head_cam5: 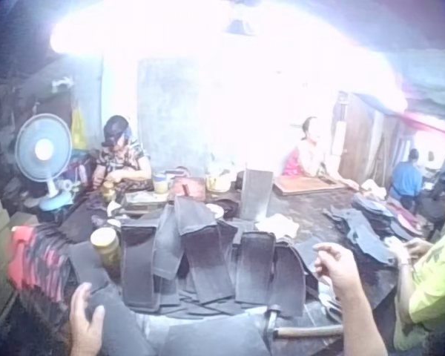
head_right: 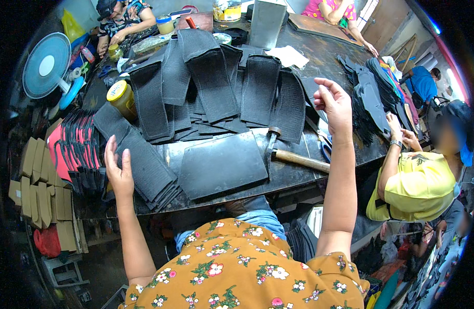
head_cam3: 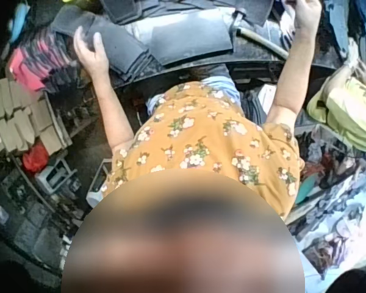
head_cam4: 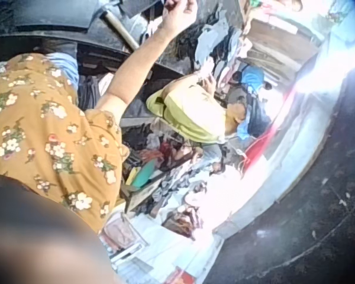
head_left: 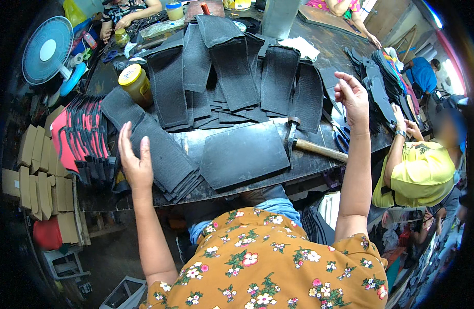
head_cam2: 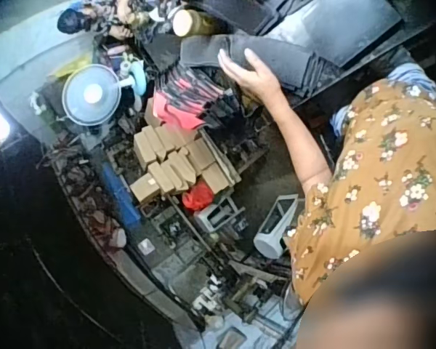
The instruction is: The person repeatedly picks up small black fabric pieces, folds them, and uses a hammer to strike the folded edge on a workbench. They then place the finished pieces into a growing stack. The process is repeated for multiple pieces throughout the clip.
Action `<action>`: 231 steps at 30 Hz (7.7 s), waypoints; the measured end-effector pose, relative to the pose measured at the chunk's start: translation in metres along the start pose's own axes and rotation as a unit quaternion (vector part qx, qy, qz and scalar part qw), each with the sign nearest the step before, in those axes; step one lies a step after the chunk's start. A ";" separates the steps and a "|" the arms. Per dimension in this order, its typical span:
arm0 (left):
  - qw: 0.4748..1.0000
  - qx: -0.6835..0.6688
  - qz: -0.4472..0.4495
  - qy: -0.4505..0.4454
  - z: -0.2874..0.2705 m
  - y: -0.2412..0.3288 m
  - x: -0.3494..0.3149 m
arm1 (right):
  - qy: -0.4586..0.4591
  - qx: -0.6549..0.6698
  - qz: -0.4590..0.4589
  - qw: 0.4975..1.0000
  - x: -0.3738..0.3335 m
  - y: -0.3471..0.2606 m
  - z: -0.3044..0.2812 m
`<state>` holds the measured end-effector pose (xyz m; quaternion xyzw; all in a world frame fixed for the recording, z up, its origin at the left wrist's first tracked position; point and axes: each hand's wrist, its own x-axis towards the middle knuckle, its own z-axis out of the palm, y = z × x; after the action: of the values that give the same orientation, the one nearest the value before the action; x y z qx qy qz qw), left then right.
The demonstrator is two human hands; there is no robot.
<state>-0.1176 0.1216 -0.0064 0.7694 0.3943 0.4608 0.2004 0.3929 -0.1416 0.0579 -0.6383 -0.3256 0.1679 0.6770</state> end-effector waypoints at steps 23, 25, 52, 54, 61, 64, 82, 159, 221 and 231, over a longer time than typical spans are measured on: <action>0.771 -0.526 -0.146 -0.329 0.066 0.127 -0.033 | -0.256 0.045 0.137 0.956 -0.117 -0.028 0.116; 0.728 -0.558 -0.199 -0.346 0.085 0.133 -0.024 | -0.331 0.116 0.209 0.913 -0.160 -0.020 0.130; 0.746 -0.538 -0.184 -0.346 0.083 0.136 -0.050 | -0.221 0.172 0.121 0.952 -0.170 -0.029 0.135; 0.761 -0.529 -0.165 -0.336 0.082 0.128 -0.049 | -0.231 0.147 0.108 0.956 -0.170 -0.025 0.136; 0.829 -0.479 -0.094 -0.274 0.078 0.145 -0.055 | -0.245 0.015 0.061 0.968 -0.167 -0.017 0.141; 0.947 -0.252 0.090 -0.180 0.083 0.143 -0.049 | -0.186 -0.151 -0.020 0.971 -0.169 -0.017 0.124; 0.950 -0.083 0.108 -0.281 0.098 0.096 -0.052 | -0.109 -0.535 -0.099 0.832 -0.180 0.032 0.005; 0.970 0.218 -0.016 0.106 0.002 -0.107 0.063 | -0.104 -0.511 -0.087 0.849 -0.146 0.040 0.017; 0.671 -0.574 -0.218 -0.416 0.125 0.154 -0.039 | -0.174 0.182 0.146 0.957 -0.163 -0.020 0.120; 0.675 -0.588 -0.221 -0.387 0.129 0.151 -0.051 | -0.173 0.147 0.140 0.964 -0.170 -0.017 0.124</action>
<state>0.0439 -0.0036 0.0030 0.4928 0.0882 0.2011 0.8420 0.1846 -0.1595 0.0331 -0.5318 -0.3170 0.4153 0.6665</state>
